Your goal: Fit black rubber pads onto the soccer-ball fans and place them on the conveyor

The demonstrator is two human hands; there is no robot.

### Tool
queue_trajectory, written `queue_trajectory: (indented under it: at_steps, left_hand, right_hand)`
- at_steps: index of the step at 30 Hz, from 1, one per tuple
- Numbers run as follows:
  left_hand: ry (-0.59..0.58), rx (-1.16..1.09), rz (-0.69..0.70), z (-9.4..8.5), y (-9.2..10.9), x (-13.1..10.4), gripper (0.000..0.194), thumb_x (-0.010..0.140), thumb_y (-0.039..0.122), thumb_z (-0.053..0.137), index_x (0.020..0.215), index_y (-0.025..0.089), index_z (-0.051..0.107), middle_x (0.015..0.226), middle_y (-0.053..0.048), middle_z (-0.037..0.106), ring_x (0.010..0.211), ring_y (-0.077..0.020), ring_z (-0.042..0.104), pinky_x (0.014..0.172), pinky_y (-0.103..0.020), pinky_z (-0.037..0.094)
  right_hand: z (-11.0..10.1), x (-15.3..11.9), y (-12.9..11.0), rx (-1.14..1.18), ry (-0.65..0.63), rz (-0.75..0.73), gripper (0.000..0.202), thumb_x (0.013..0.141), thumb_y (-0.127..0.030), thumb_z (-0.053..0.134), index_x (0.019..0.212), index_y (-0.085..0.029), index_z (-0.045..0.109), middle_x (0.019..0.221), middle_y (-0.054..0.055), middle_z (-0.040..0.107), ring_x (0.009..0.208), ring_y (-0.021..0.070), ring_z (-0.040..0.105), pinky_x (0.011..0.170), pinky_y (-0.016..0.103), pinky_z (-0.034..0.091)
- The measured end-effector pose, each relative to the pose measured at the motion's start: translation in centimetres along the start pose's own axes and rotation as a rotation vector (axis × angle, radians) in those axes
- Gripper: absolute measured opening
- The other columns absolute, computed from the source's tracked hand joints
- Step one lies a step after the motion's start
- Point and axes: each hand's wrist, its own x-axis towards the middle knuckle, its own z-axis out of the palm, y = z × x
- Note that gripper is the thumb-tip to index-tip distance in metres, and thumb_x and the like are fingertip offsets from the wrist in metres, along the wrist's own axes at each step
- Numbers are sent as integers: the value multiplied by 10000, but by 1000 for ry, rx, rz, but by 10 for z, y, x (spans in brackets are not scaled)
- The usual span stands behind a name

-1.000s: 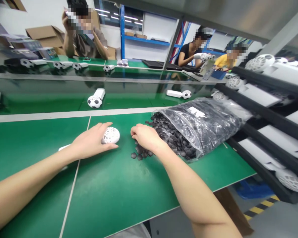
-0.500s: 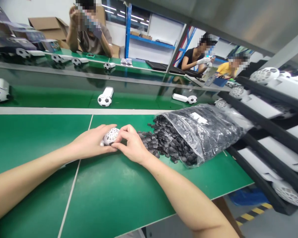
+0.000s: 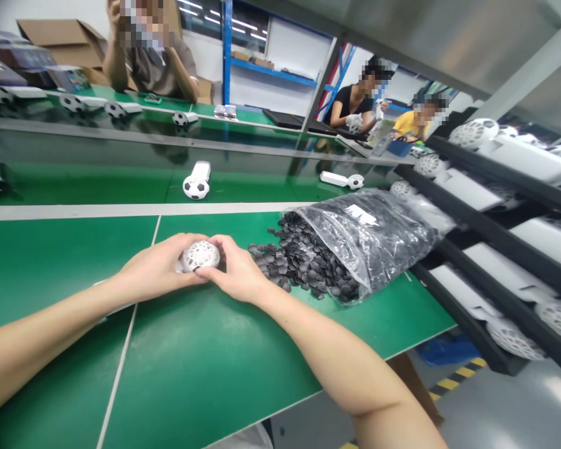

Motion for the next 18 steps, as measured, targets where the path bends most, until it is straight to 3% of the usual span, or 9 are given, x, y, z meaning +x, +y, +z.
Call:
queue_trajectory:
  at_steps: [3, 5, 8, 10, 14, 18]
  left_hand:
    - [-20, 19, 15, -1, 0, -1, 580, 698, 568, 542, 1202, 301, 437, 1161, -36, 547, 959, -263, 567, 734, -348, 451]
    - [-40, 30, 28, -1, -1, -2, 629, 692, 527, 565, 1251, 296, 388, 1224, -41, 516, 1013, -276, 548, 782, -364, 446]
    - [-61, 57, 29, -3, 0, -1, 641, 684, 412, 579, 1270, 266, 362, 1262, -36, 505, 1032, -280, 542, 817, -368, 439]
    - [-59, 100, 69, -5, -1, 0, 579, 698, 309, 544, 1253, 249, 392, 1236, -33, 533, 1032, -272, 539, 829, -369, 426]
    - [6, 199, 196, -7, -6, 2, 581, 716, 112, 423, 1272, 282, 417, 1189, -31, 551, 1064, -261, 482, 833, -388, 392]
    - [34, 197, 254, -6, -14, 5, 637, 710, 32, 367, 1280, 312, 420, 1157, -24, 559, 1036, -245, 466, 834, -382, 377]
  right_hand:
    - [-9, 3, -1, -47, -16, -16, 415, 766, -314, 608, 1132, -196, 453, 1105, 48, 572, 975, 157, 554, 826, 295, 452]
    - [-24, 6, 1, -150, 35, 5, 264, 807, -316, 560, 1040, -194, 533, 1011, 30, 602, 904, 139, 565, 787, 271, 448]
    - [-48, 8, 4, -460, 160, 96, 123, 833, -265, 525, 844, -186, 620, 852, 21, 595, 795, 131, 555, 734, 258, 429]
    - [-58, 7, 6, -656, 141, 175, 100, 807, -252, 561, 801, -194, 643, 830, 28, 589, 787, 148, 553, 712, 264, 419]
    - [-58, 6, 8, -901, 15, 266, 133, 782, -299, 595, 858, -214, 665, 875, 56, 626, 861, 210, 559, 690, 287, 420]
    - [-51, 7, 10, -1003, -30, 239, 150, 820, -209, 522, 859, -179, 663, 848, 88, 649, 843, 231, 574, 689, 304, 422]
